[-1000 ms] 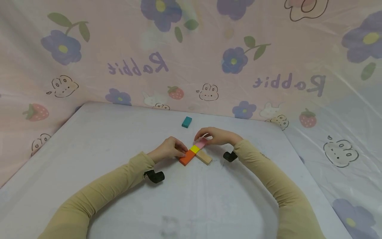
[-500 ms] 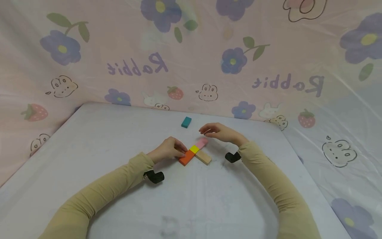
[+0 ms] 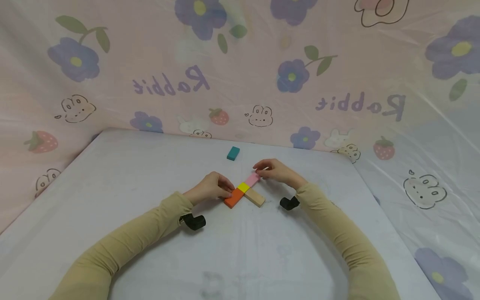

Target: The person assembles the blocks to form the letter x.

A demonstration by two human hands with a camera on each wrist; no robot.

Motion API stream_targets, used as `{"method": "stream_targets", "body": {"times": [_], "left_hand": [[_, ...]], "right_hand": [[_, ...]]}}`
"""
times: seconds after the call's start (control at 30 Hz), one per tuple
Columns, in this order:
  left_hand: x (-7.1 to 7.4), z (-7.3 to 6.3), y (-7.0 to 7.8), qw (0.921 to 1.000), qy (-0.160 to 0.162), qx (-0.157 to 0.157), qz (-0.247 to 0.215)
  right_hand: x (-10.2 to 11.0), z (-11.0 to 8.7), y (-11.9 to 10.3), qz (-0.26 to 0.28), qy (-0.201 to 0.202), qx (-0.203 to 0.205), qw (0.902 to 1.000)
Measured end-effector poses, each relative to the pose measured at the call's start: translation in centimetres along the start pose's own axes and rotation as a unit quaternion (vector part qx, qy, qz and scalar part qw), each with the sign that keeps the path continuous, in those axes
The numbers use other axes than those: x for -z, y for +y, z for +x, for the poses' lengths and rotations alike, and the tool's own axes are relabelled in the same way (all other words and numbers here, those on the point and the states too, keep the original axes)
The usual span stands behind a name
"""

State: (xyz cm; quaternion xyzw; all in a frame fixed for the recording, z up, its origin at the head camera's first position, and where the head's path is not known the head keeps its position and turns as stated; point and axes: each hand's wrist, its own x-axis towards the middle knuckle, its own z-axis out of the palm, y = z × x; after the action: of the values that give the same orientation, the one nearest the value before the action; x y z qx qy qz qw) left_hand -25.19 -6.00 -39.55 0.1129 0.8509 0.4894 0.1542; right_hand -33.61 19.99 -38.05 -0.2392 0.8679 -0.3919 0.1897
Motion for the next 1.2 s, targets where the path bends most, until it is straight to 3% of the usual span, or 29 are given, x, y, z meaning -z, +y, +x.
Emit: {"method": "stream_targets", "body": {"times": [0.57, 1.2], "left_hand": [[0.04, 0.15, -0.18, 0.9999, 0.002, 0.011, -0.004], [0.16, 0.2, -0.07, 0.9996, -0.006, 0.015, -0.024]], "right_hand": [[-0.8, 0.16, 0.37, -0.013, 0.024, -0.001, 0.9996], [-0.98, 0.02, 0.17, -0.006, 0.023, -0.021, 0.9995]]}}
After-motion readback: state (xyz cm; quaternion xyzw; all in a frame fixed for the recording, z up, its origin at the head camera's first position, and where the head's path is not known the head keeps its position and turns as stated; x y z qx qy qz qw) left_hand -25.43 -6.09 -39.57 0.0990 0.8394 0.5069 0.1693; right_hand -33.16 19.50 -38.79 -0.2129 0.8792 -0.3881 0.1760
